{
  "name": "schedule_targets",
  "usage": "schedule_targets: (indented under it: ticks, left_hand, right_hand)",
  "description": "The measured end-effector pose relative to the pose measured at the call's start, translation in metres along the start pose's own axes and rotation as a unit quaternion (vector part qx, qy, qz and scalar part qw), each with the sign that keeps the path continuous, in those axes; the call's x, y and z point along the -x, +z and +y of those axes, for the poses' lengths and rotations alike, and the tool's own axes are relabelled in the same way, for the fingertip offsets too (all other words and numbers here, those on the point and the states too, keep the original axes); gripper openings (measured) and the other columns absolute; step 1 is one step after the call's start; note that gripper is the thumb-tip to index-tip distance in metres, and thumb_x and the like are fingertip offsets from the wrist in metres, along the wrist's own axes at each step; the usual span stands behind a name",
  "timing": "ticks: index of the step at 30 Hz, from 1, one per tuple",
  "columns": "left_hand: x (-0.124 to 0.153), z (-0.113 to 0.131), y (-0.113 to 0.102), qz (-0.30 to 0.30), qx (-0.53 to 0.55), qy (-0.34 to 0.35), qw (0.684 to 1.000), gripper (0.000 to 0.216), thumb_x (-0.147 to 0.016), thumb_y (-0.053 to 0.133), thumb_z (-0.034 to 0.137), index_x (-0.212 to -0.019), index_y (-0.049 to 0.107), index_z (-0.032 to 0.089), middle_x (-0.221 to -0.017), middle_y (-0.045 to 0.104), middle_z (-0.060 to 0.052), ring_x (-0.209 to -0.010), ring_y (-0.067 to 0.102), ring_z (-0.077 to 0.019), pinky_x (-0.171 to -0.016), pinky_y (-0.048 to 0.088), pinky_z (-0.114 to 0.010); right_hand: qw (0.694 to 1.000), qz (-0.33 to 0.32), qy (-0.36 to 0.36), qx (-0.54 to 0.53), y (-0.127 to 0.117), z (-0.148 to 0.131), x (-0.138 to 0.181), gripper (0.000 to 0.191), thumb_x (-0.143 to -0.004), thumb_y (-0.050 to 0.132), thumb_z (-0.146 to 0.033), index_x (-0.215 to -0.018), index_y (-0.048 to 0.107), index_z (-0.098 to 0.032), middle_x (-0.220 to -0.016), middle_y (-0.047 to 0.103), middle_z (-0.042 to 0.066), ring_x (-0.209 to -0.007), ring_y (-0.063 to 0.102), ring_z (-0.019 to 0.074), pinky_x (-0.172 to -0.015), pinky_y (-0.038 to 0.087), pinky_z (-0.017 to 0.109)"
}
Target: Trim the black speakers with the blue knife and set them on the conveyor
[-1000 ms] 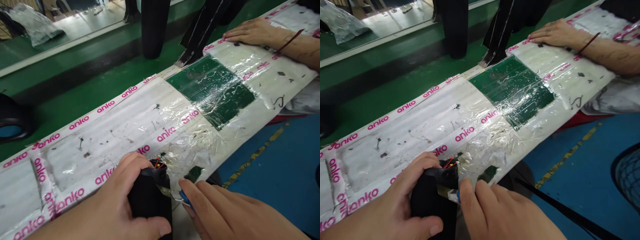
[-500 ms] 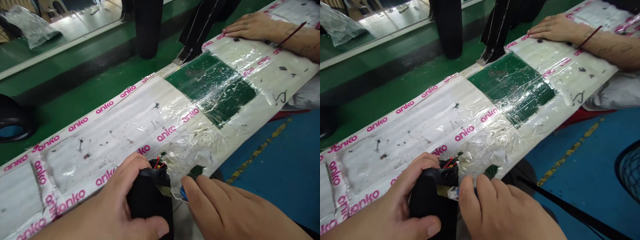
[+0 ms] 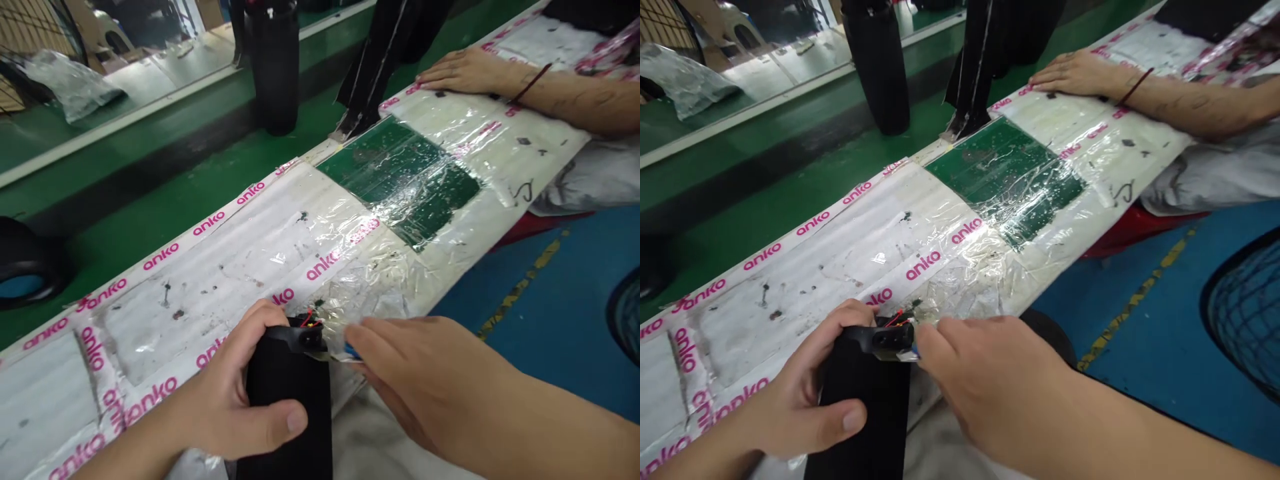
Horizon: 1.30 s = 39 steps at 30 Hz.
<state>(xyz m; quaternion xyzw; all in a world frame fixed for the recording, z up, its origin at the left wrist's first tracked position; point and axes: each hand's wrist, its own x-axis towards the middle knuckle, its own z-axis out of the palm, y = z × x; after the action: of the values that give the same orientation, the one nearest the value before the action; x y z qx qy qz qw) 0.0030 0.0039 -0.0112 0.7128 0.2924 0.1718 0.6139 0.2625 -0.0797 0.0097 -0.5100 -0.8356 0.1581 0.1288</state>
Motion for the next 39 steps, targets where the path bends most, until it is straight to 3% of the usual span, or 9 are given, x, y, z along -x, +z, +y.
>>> schedule_targets:
  ticks: [3,5,8,12,16,21,25,32,39]
  left_hand:
    - [0.009,0.016,-0.022,-0.012,-0.083,0.003,0.996,0.053,-0.076,0.069,0.019,-0.125,0.053,0.033,-0.127,0.054,-0.005,-0.122,0.054,-0.031,-0.099,0.05,-0.04]
    - [0.018,0.032,-0.032,0.002,-0.171,-0.024,0.985,0.065,-0.077,0.06,0.012,-0.135,0.051,0.037,-0.138,0.055,-0.004,-0.127,0.055,-0.0316,-0.095,0.054,-0.037]
    - [0.027,0.053,-0.028,0.044,-0.246,-0.075,0.965,0.057,-0.084,0.059,0.02,-0.138,0.051,0.038,-0.129,0.062,-0.004,-0.107,0.065,-0.0306,-0.075,0.058,-0.034]
    - [0.022,0.06,-0.006,0.072,-0.29,-0.195,0.934,0.051,-0.074,0.08,0.038,-0.117,0.055,0.028,-0.114,0.056,-0.005,-0.095,0.06,-0.0292,-0.076,0.055,-0.039]
    - [0.013,0.044,-0.006,0.028,-0.147,-0.191,0.97,0.039,-0.075,0.076,0.029,-0.099,0.045,0.027,-0.099,0.047,0.001,-0.085,0.05,-0.0196,-0.073,0.046,-0.031]
    - [0.005,0.015,-0.014,-0.062,0.079,-0.126,0.987,0.054,-0.072,0.084,0.033,-0.11,0.046,0.028,-0.115,0.049,-0.001,-0.106,0.049,-0.0242,-0.088,0.043,-0.034]
    - [0.004,0.005,-0.013,-0.068,0.08,-0.112,0.988,0.053,-0.074,0.084,0.032,-0.113,0.048,0.028,-0.123,0.051,-0.002,-0.118,0.047,-0.0279,-0.096,0.041,-0.037]
    - [0.007,0.004,-0.013,-0.059,0.082,-0.119,0.988,0.054,-0.072,0.085,0.032,-0.112,0.049,0.029,-0.122,0.051,-0.003,-0.117,0.047,-0.029,-0.096,0.045,-0.037]
    - [0.008,0.004,-0.013,-0.071,0.1,-0.121,0.985,0.056,-0.071,0.084,0.026,-0.114,0.048,0.03,-0.125,0.047,-0.002,-0.12,0.043,-0.0285,-0.104,0.039,-0.041]
  right_hand:
    - [0.993,0.102,0.054,-0.028,-0.009,0.007,0.02,0.01,-0.105,0.042,-0.02,-0.107,0.052,-0.023,-0.069,0.065,-0.002,-0.051,0.063,0.0162,-0.045,0.041,0.03]
    - [0.986,0.134,0.094,-0.018,-0.006,0.01,0.033,0.015,-0.109,0.039,-0.025,-0.114,0.054,-0.023,-0.074,0.07,-0.001,-0.054,0.068,0.0161,-0.048,0.047,0.027]
    - [0.985,0.139,0.106,-0.009,0.01,0.005,0.046,0.02,-0.111,0.038,-0.032,-0.119,0.054,-0.023,-0.083,0.075,0.002,-0.063,0.074,0.0191,-0.055,0.056,0.026]
    - [0.986,0.122,0.103,-0.052,0.028,-0.012,0.044,0.016,-0.111,0.035,-0.027,-0.115,0.05,-0.024,-0.079,0.072,0.001,-0.065,0.075,0.0183,-0.053,0.056,0.024]
    - [0.988,0.139,0.066,-0.033,0.028,-0.023,0.035,0.016,-0.109,0.035,-0.02,-0.112,0.051,-0.022,-0.076,0.07,0.001,-0.06,0.072,0.0167,-0.053,0.054,0.025]
    - [0.991,0.129,-0.003,0.046,0.022,-0.025,0.031,0.024,-0.099,0.037,-0.008,-0.116,0.052,-0.017,-0.076,0.068,0.003,-0.057,0.067,0.0203,-0.046,0.045,0.032]
    - [0.994,0.087,-0.018,0.066,0.022,-0.023,0.027,0.029,-0.093,0.041,-0.005,-0.117,0.052,-0.015,-0.074,0.062,0.0,-0.053,0.059,0.0194,-0.046,0.038,0.034]
    - [0.992,0.091,-0.021,0.083,0.024,-0.025,0.014,0.027,-0.094,0.043,-0.007,-0.118,0.054,-0.014,-0.075,0.061,0.001,-0.053,0.056,0.0195,-0.048,0.039,0.034]
    - [0.991,0.092,-0.021,0.094,0.027,-0.028,0.008,0.028,-0.092,0.043,-0.007,-0.116,0.055,-0.014,-0.075,0.062,0.002,-0.053,0.058,0.0201,-0.047,0.041,0.034]
